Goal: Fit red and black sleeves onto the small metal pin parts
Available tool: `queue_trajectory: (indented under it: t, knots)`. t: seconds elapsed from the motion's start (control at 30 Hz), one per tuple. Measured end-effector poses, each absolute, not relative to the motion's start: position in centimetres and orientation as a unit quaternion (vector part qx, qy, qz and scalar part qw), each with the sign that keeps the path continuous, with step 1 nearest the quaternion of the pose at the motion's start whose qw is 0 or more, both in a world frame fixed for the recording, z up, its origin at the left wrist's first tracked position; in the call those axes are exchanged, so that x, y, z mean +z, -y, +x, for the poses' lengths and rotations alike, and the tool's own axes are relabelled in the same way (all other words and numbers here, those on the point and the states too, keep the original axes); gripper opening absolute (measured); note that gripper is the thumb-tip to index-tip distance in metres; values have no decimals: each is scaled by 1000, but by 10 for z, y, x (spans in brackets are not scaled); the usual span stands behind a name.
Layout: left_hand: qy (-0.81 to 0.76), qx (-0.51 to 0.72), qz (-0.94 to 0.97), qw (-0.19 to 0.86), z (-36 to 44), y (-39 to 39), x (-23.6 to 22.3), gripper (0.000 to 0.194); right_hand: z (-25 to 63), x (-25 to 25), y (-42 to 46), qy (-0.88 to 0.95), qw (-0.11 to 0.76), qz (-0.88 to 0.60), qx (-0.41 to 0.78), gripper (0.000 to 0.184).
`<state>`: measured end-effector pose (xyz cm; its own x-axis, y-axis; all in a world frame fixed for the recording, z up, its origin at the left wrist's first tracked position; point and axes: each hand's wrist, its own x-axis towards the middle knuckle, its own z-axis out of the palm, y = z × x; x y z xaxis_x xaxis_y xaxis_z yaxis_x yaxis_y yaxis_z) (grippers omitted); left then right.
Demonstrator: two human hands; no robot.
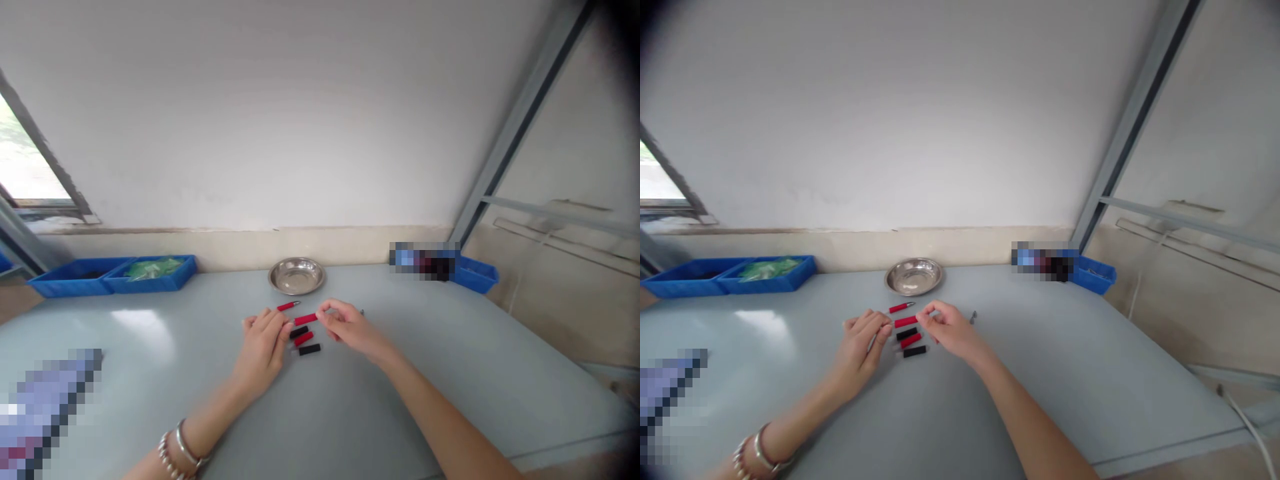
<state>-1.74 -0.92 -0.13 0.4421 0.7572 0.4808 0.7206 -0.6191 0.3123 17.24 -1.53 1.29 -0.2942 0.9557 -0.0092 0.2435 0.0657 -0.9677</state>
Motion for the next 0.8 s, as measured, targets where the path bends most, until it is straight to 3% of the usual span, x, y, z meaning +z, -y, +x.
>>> queue_trajectory:
  t: [0.2,0.5,0.8]
  knots:
    - [-434,299,849,31,-18,9,-2,26,173,9,13,655,371,-456,475,40]
    - [-438,303,846,23,-18,9,-2,26,173,15,16,644,359,-464,490,32]
    - [-432,309,847,23,-17,10,-1,24,174,12,15,652,374,-445,486,37]
